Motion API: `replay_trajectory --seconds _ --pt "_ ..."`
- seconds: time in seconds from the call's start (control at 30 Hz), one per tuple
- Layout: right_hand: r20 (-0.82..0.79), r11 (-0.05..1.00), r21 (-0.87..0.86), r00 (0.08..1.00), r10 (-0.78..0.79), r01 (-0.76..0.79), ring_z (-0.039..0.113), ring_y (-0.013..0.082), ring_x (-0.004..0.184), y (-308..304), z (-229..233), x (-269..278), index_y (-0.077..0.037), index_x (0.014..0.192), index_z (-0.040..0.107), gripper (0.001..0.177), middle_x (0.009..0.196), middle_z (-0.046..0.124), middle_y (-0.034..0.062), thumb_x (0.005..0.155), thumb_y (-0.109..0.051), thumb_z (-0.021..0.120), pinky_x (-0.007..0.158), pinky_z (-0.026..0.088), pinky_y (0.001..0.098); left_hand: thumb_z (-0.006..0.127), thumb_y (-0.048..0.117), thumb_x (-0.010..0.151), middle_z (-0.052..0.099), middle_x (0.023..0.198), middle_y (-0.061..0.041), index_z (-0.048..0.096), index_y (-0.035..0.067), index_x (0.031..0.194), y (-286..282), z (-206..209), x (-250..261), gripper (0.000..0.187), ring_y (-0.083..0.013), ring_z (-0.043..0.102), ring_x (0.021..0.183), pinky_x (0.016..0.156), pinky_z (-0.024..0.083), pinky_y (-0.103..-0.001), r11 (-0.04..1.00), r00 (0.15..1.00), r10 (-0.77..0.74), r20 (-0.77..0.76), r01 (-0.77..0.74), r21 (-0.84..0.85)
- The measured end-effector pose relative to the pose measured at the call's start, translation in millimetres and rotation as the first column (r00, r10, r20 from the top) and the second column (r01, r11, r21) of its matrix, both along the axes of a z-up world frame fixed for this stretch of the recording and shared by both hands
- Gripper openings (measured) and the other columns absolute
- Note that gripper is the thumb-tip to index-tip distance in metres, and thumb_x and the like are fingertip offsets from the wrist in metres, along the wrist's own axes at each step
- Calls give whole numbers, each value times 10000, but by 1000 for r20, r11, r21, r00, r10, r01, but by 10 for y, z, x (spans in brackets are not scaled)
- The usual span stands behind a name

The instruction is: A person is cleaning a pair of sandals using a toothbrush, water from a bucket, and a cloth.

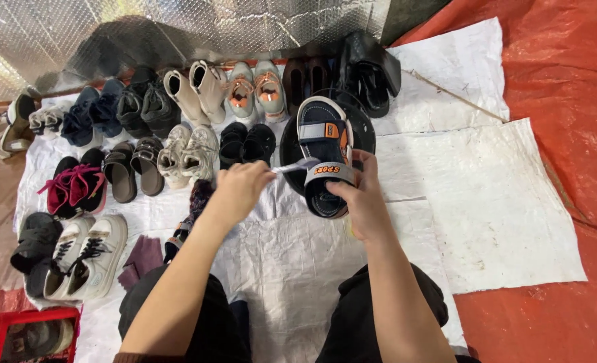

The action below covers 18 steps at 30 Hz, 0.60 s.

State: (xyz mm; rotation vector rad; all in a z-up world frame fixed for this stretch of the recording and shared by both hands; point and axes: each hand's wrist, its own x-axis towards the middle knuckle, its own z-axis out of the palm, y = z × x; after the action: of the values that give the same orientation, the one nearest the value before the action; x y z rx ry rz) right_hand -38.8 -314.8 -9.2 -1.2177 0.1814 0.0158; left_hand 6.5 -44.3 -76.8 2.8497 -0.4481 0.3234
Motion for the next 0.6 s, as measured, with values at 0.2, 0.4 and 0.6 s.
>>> replay_trajectory --seconds 0.2,0.4,0.6 --pt "17 995 -70 997 72 -70 705 254 1106 95 -40 -3 -87 1582 495 869 1239 700 156 766 157 667 957 606 382 641 444 1034 726 829 6 663 343 1028 -217 -240 -17 104 -286 775 768 685 650 -469 991 991 133 -23 -133 8" --pt "190 995 42 977 -99 93 662 257 1259 -28 -404 198 -137 1678 361 1044 1505 603 126 705 164 594 1033 602 400 623 435 1068 751 779 -33 629 258 986 -474 383 -301 196 -374 791 752 656 644 -511 993 996 22 -92 -32 -116" --pt "165 994 -86 983 74 -60 688 338 1256 49 -160 65 -130 1669 414 1017 1486 643 222 717 198 558 947 616 491 442 614 1106 660 679 -89 521 261 1026 -382 384 -143 370 -415 748 627 607 627 -563 977 977 211 40 -211 7"
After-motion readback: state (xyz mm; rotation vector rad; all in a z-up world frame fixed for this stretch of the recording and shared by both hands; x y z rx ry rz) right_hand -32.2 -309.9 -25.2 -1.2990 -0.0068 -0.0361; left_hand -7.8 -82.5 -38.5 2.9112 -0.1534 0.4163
